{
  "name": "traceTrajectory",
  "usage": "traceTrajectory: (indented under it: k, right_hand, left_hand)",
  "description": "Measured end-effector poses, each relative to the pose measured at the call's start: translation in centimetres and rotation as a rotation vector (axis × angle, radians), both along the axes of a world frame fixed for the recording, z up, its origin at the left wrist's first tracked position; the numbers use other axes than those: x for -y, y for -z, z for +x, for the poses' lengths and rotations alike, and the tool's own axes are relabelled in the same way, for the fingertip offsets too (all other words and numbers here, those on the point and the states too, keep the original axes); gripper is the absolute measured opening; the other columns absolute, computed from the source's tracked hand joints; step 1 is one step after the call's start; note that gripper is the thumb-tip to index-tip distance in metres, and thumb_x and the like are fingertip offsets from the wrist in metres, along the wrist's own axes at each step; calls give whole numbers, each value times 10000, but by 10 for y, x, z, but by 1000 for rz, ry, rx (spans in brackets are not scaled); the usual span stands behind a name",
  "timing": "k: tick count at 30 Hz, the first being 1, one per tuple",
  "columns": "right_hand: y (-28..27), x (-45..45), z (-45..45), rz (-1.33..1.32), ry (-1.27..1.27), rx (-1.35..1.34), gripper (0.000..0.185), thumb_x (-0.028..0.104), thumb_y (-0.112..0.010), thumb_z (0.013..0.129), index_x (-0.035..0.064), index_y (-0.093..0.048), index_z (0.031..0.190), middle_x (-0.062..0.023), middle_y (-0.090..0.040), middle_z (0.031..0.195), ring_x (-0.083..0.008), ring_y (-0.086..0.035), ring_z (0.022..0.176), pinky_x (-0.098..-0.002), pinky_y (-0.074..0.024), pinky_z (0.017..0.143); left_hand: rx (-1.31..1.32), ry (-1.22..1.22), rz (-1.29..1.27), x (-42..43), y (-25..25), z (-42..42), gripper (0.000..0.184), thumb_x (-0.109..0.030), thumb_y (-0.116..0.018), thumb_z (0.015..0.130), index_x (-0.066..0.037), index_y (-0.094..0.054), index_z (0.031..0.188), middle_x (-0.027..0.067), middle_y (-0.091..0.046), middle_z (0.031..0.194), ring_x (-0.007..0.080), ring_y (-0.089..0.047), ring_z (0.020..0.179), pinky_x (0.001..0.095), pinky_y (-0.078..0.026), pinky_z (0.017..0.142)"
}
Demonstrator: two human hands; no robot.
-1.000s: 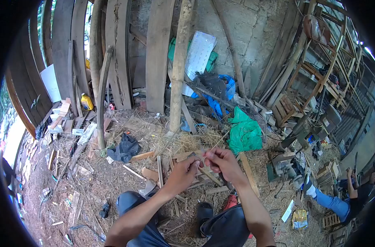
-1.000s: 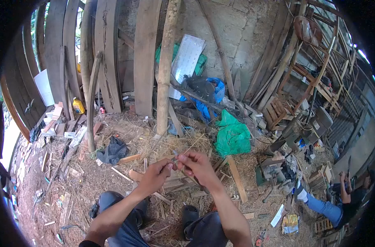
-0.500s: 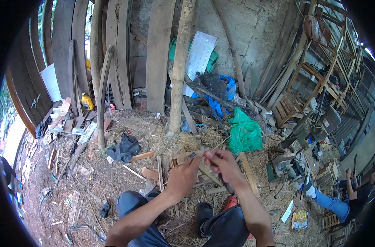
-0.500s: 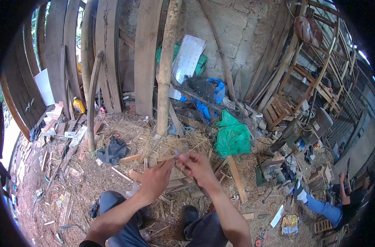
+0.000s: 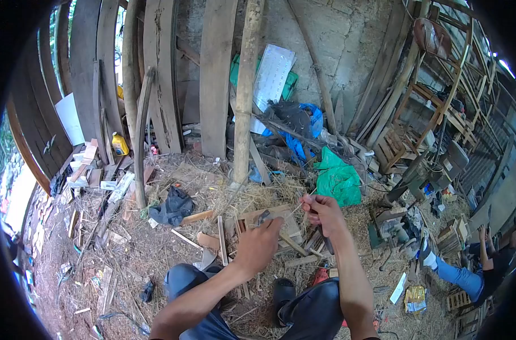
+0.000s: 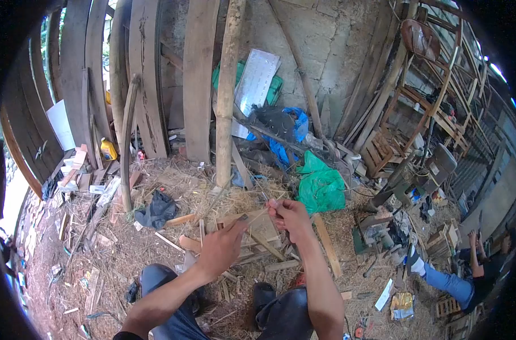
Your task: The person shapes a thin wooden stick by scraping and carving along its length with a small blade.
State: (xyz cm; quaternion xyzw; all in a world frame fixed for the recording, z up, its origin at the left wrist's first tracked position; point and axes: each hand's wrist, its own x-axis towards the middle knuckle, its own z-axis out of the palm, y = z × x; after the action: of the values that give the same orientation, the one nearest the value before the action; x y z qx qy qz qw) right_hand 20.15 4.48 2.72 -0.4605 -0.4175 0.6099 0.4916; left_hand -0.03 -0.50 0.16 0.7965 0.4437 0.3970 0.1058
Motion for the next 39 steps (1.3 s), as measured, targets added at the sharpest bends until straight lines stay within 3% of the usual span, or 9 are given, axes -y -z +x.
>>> traceTrajectory:
  k: [2, 13, 17, 19, 25, 28, 31, 32, 39]
  right_hand:
    - [2, 0, 1, -15, 6, 17, 215, 198, -609, 913, -16, -617, 886, 18, -553, 667, -25, -369, 467, -193, -238, 410]
    - [6, 2, -7, 12, 35, 64, 205, 196, -626, 901, -2, -613, 846, 12, -554, 672, -35, -378, 465, -201, -248, 407]
    - [11, 8, -19, -22, -118, 100, 207, 186, -610, 910, -16, -598, 871, 5, -534, 668, -33, -357, 461, -190, -253, 406]
    - [18, -11, 14, 48, 52, 37, 233, 207, -645, 887, 13, -589, 771, 9, -537, 654, -39, -390, 468, -195, -253, 406]
    - [22, -2, -4, 73, 68, 26, 231, 250, -659, 877, 28, -625, 823, 3, -556, 680, -40, -407, 486, -189, -265, 420]
    - [38, -24, 30, 160, 399, 65, 207, 246, -644, 887, 46, -621, 840, 1, -567, 715, -38, -404, 498, -185, -264, 421]
    - [36, -25, 69, 126, 434, -113, 191, 239, -628, 899, 50, -607, 886, 7, -551, 720, -37, -389, 495, -186, -262, 421]
    - [41, -23, 69, 104, 369, -108, 219, 243, -610, 912, 30, -600, 962, 15, -526, 713, -36, -374, 489, -187, -256, 420]
    - [18, 13, -26, 151, -49, 4, 233, 192, -588, 921, -4, -607, 1044, -13, -579, 722, -36, -402, 492, -189, -292, 417]
  left_hand:
    - [-94, 3, 76, 1, 1, 0, 242, -26, -550, 782, -32, -527, 1022, 141, -627, 813, 320, -643, 631, 392, -512, 508]
    - [-97, -7, 106, 1, 4, -1, 219, -33, -544, 783, -25, -517, 1000, 147, -633, 819, 327, -644, 639, 396, -517, 515]
    - [-84, -29, 67, -1, 3, -6, 223, -27, -542, 784, -27, -516, 1006, 151, -636, 823, 322, -648, 645, 395, -519, 527]
    - [-108, -16, 59, 4, 4, -3, 230, -25, -541, 784, -28, -518, 1013, 150, -637, 821, 323, -649, 645, 397, -519, 526]
    - [-128, -22, 81, -1, 9, -1, 234, -31, -544, 785, -32, -529, 1019, 157, -636, 811, 327, -648, 640, 407, -518, 512]
    - [-87, -25, 48, 1, 4, -8, 183, -50, -537, 817, -33, -529, 999, 173, -635, 805, 344, -641, 637, 415, -514, 507]
    - [-5, -31, 7, 0, 3, -11, 117, -68, -521, 861, -37, -529, 974, 187, -636, 783, 364, -631, 637, 435, -507, 508]
    - [33, -40, -47, -2, 3, -12, 86, -76, -510, 883, -40, -531, 958, 192, -635, 768, 374, -625, 638, 450, -501, 511]
    - [170, 8, -226, -12, 6, -7, 87, -92, -500, 906, -48, -552, 960, 201, -622, 701, 409, -604, 641, 493, -467, 550]
